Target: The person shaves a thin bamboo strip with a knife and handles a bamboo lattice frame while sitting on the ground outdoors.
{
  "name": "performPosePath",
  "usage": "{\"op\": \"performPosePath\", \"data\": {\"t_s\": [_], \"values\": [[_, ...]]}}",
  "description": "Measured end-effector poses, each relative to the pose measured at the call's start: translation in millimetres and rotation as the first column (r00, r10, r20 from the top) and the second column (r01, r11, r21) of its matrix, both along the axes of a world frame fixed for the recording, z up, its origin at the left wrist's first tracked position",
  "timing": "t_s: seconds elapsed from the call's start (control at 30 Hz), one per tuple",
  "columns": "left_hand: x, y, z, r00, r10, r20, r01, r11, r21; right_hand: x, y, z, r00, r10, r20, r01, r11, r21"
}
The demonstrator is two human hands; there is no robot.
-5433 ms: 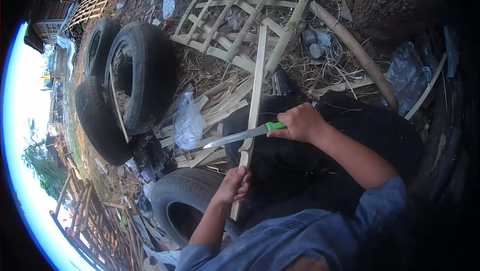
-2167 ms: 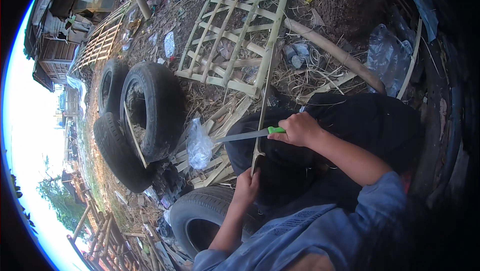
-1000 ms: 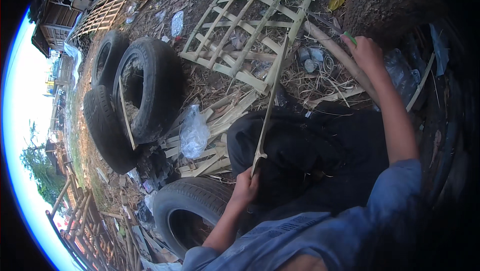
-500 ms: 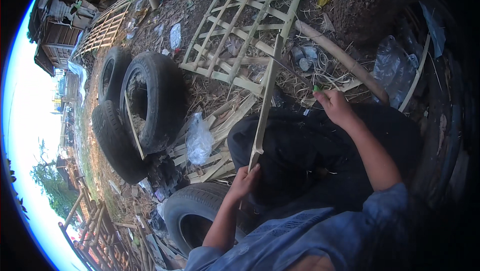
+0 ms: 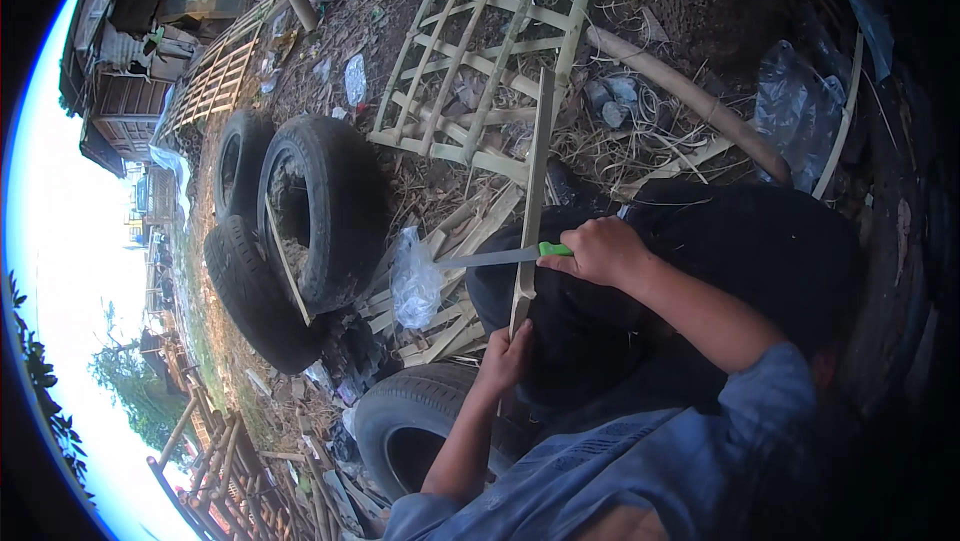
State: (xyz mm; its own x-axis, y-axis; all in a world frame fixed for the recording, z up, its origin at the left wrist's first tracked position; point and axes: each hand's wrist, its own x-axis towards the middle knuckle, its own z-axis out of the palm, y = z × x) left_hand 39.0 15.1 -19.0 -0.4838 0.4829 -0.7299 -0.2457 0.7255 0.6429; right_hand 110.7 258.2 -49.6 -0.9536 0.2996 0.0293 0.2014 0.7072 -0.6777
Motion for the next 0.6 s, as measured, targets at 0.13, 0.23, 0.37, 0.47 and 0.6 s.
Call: {"op": "performPosePath", "data": {"t_s": [0.13,0.23,0.37,0.47,0.6], "values": [[8,8,12,0.995,-0.012,-0.101,0.009,1.0,-0.028,-6,13,-15,0.993,0.074,-0.097,-0.061,0.99,0.128],[5,8,11,0.993,-0.029,-0.117,0.026,0.999,-0.023,-15,20,-29,0.977,0.139,-0.162,-0.099,0.968,0.231],[-2,1,6,0.99,-0.062,-0.129,0.058,0.998,-0.041,-24,19,-37,0.973,0.174,-0.153,-0.127,0.953,0.273],[2,-4,4,0.989,-0.03,-0.145,0.025,0.999,-0.034,-32,55,-47,0.989,-0.056,-0.133,0.085,0.971,0.224],[-3,8,10,0.997,-0.047,-0.067,0.044,0.998,-0.048,-39,161,-29,0.836,-0.486,0.255,0.426,0.867,0.259]]}}
